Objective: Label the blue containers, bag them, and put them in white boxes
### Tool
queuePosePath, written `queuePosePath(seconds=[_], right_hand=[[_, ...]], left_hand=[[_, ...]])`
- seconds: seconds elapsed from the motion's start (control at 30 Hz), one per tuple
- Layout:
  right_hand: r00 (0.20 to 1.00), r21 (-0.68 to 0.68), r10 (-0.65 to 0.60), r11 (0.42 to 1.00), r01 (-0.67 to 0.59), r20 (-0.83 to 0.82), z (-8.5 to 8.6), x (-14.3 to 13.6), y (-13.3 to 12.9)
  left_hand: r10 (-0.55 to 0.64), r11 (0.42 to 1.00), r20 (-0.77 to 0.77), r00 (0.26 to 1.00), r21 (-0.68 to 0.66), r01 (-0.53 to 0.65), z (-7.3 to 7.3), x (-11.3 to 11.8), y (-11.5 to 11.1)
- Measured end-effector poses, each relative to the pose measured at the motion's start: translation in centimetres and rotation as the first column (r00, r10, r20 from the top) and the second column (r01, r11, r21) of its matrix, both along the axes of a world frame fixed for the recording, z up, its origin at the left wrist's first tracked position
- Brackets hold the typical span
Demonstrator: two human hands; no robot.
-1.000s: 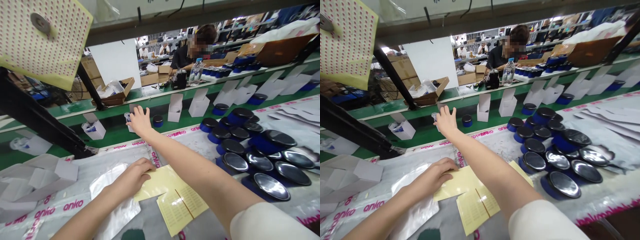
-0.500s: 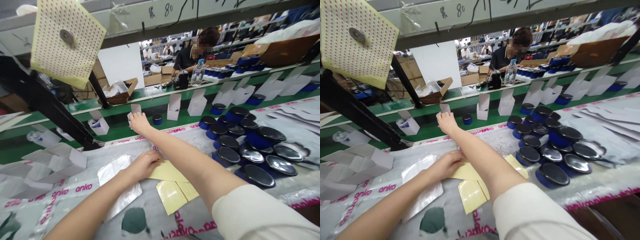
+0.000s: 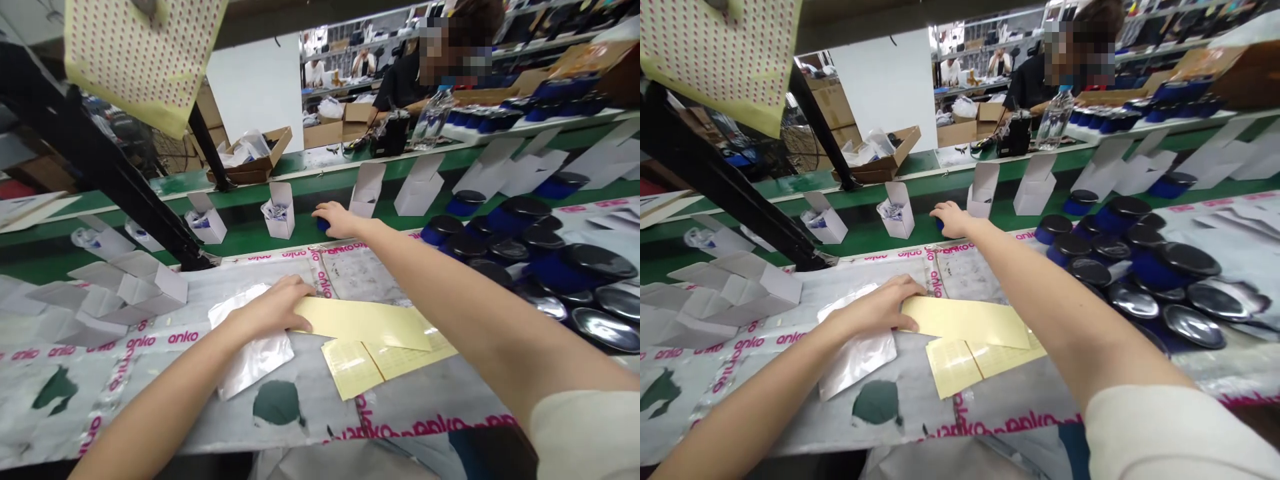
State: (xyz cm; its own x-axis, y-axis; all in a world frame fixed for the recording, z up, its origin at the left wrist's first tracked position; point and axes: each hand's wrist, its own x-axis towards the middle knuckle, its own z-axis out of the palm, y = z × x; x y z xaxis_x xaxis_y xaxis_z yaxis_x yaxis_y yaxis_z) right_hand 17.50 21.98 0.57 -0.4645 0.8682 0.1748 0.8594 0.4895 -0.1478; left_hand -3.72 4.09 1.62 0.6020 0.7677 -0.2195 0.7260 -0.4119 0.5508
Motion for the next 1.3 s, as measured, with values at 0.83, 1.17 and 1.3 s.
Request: queuePosePath(seconds=[0.83,1.17,1.3], right_hand=[[0.902,0.354,0.321,0.911,-0.211,-0.287,-1.3,1.6,-19.1],[0.901,0.21,0.251,0.96,-0.185,-0.355,-4.2,1.9,-19.8],[0.894,0.236,0.257,0.955,-0.178,-0.367,-4.0,1.6,-20.2]], left_hand=[[0.553,0.754,0.573,0.605,-0.653,-0.071,-2.0,0.2,-0.8],[0.547,0.775,0.63,0.551,-0.63,-0.049,-2.7,0.9,-1.4],[0.542,0.807,0.594,0.595,-0.566,-0.169,-2.7,1.3,-1.7]])
